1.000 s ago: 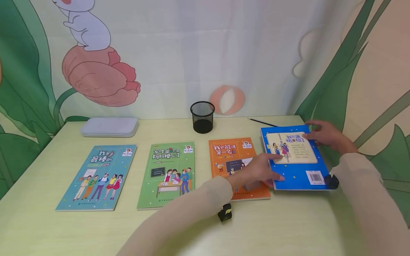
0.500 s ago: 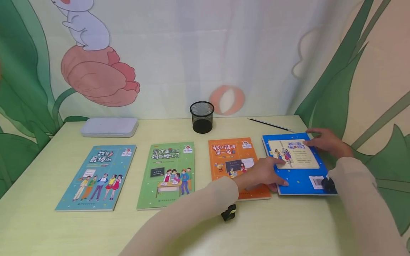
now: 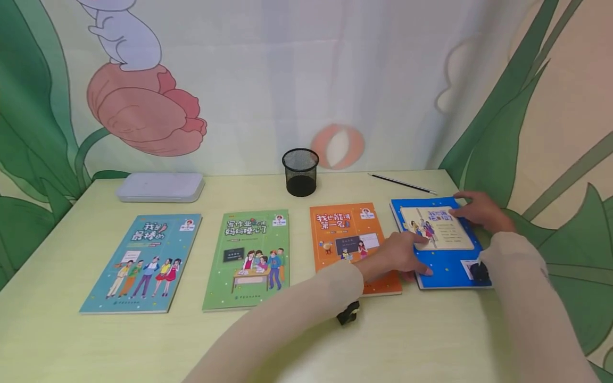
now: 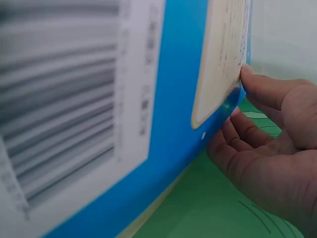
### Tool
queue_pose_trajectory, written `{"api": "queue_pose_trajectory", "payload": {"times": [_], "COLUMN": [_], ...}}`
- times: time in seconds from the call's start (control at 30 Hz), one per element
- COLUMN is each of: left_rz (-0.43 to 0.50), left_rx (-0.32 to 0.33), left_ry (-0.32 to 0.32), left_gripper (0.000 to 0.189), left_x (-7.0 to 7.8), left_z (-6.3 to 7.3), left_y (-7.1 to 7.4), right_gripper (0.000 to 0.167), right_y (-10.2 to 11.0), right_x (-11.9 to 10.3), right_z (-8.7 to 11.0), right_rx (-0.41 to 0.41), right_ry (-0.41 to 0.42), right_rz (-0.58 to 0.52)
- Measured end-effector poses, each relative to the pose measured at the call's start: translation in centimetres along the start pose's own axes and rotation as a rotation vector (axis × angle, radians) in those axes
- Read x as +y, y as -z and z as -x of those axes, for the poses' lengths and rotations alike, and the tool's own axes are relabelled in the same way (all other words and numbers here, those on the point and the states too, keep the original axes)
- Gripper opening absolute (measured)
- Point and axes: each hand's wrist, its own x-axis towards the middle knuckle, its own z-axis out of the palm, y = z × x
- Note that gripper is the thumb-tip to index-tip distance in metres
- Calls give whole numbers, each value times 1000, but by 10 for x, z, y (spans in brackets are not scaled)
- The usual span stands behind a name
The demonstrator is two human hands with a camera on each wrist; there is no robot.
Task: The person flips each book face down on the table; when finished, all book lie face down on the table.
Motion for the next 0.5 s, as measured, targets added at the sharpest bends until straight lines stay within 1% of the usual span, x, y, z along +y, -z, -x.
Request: {"api": "queue_pose_trajectory", "payload": {"times": [0.1,0.33,0.5], "left_rz": [-36,-39,-64], "left_rx": [1,-24,-44], "left_ry": [-4,18,12], "left_gripper": [68,68,70], "left_x": [2,5,4], "left_z": [-2,-6,-8], "left_y": [0,1,1], "right_gripper": [82,79,77], "right_y": [0,1,1], "right_x": [0,-8,-13], "right_z": [-1,1,4], "right_rx": [9,11,0], "right_ry": [-5,-37,-57], "right_rz": [6,14,18]}}
